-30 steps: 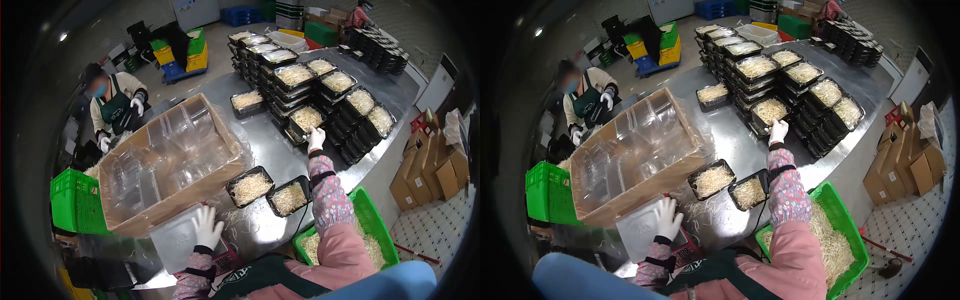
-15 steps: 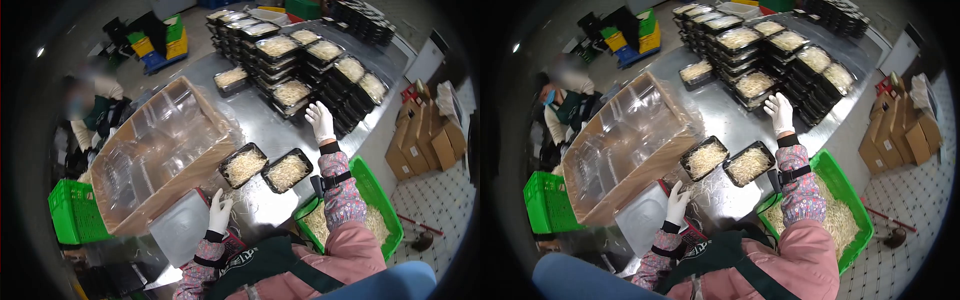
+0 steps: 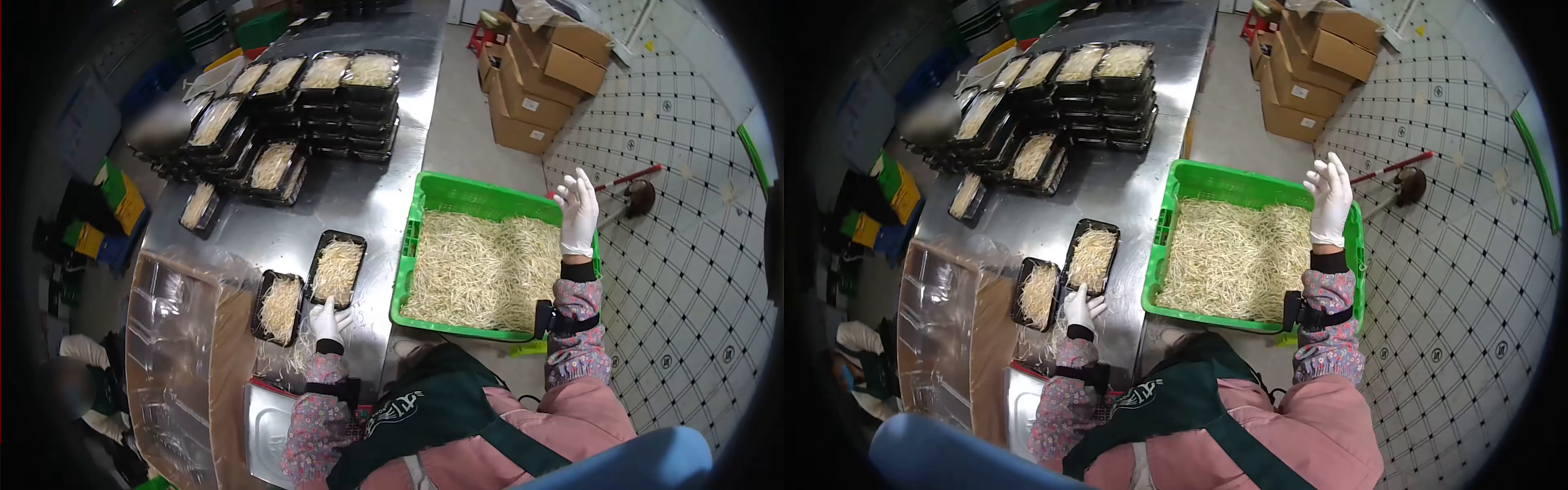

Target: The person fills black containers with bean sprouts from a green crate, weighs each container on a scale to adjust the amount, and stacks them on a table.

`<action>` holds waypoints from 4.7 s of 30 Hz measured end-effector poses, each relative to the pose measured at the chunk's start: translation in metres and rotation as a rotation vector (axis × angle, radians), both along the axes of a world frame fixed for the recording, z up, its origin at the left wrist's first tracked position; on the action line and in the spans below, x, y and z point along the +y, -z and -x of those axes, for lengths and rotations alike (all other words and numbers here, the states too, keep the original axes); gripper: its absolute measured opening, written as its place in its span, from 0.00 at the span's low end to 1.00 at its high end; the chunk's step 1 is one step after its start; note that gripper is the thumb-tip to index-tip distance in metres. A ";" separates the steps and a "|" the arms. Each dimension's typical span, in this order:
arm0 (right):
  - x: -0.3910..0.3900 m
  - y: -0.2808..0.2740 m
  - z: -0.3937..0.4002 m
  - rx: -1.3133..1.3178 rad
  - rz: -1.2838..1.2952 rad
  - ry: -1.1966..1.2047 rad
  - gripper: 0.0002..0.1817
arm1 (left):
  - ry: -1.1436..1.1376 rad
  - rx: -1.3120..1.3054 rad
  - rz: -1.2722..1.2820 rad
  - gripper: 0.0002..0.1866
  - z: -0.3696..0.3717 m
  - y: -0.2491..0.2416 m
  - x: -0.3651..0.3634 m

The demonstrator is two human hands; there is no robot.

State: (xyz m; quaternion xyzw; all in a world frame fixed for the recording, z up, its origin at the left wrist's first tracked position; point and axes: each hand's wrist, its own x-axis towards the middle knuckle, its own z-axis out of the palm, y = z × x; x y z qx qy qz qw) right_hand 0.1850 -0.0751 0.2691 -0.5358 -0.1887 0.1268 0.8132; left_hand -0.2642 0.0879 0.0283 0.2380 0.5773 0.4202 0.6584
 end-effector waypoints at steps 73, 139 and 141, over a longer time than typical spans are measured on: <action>-0.086 0.167 -0.030 -1.025 1.409 -0.817 0.52 | 0.968 0.661 -0.954 0.52 -0.054 -0.185 -0.128; -0.017 0.228 0.072 -1.540 0.909 -0.999 0.47 | 0.476 0.539 -0.493 0.15 -0.149 -0.155 -0.122; -0.001 0.230 0.062 -1.499 0.922 -1.100 0.44 | 0.370 0.539 -0.452 0.15 -0.122 -0.157 -0.140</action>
